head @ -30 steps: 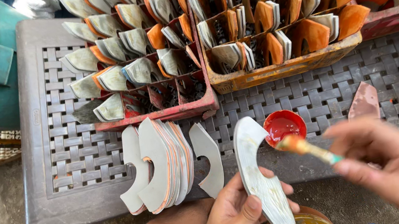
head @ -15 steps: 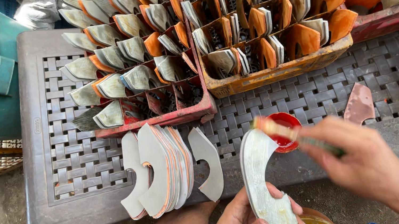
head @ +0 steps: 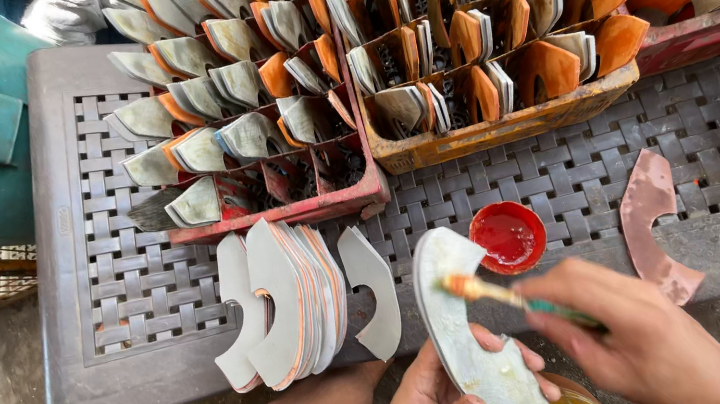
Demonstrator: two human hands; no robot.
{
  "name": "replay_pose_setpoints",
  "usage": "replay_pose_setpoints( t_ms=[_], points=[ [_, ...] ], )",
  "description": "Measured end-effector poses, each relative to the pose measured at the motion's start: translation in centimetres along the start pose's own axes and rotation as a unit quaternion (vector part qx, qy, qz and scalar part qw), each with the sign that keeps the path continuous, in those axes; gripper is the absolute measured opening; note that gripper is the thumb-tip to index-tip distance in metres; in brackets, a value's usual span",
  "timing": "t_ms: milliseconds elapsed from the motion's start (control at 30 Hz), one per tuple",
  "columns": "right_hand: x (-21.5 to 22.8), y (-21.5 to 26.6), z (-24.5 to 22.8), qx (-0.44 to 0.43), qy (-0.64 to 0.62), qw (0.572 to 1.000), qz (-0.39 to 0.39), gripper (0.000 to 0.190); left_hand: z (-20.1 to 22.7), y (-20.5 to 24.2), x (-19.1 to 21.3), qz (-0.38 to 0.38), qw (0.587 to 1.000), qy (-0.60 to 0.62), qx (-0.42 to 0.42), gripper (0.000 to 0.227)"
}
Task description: The person sits on the ground and uses a toothbrush to apply red paint to the edges of curved gray plastic parts. They repeatedly dip the brush into a small red container and paint each piece before placing it into a crate.
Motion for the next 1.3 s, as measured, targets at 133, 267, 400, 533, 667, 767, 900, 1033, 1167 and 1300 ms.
replay_pose_setpoints(
  t_ms=[133,267,400,533,667,767,900,1033,1167,1300],
  points=[
    [1.2,-1.1,0.4,-0.239,0.127,0.962,-0.020,0.028,0.3,-0.1,-0.1,-0.008,1.000,0.014,0.006,0.060],
    [3.7,-0.5,1.3,-0.179,0.168,0.969,0.021,0.032,1.4,-0.8,0.5,0.034,0.991,-0.126,0.000,0.053],
    [4.7,1.2,2.3,-0.034,0.200,0.979,0.022,0.032,2.0,-1.2,0.0,0.158,0.758,-0.628,-0.071,0.049],
    [4.0,2.2,3.3,-0.066,0.318,0.941,-0.095,0.035,1.9,-1.4,-0.6,0.174,0.619,-0.761,-0.091,0.049],
    [2.2,2.3,3.9,-0.106,0.351,0.886,-0.283,0.047,1.9,-1.2,-1.0,0.172,0.573,-0.790,-0.134,0.050],
    [2.4,1.6,4.0,-0.017,0.245,0.938,-0.245,0.032,2.1,-1.1,-0.9,0.164,0.558,-0.805,-0.116,0.060],
    [3.7,1.8,4.3,-0.162,0.314,0.925,-0.141,0.028,2.2,-1.0,-0.8,0.175,0.564,-0.796,-0.130,0.055],
    [3.9,1.6,4.5,-0.048,0.182,0.973,-0.131,0.032,2.4,-1.2,-0.9,0.173,0.554,-0.802,-0.140,0.059],
    [3.9,1.8,5.3,-0.127,0.289,0.941,-0.124,0.026,2.3,-1.0,-0.7,0.176,0.577,-0.787,-0.130,0.051],
    [4.3,1.5,5.0,-0.072,0.182,0.977,-0.085,0.027,2.4,-1.0,-0.7,0.175,0.575,-0.787,-0.137,0.049]
  ],
)
Point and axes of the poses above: each hand's wrist, its own y-axis away from the middle knuckle, its own x-axis out of the back of the hand, z = x × y, the point moved 1 cm from there along -y, towards the middle knuckle, and after that the axes turned 14 degrees about y, right-handed, at the moved point
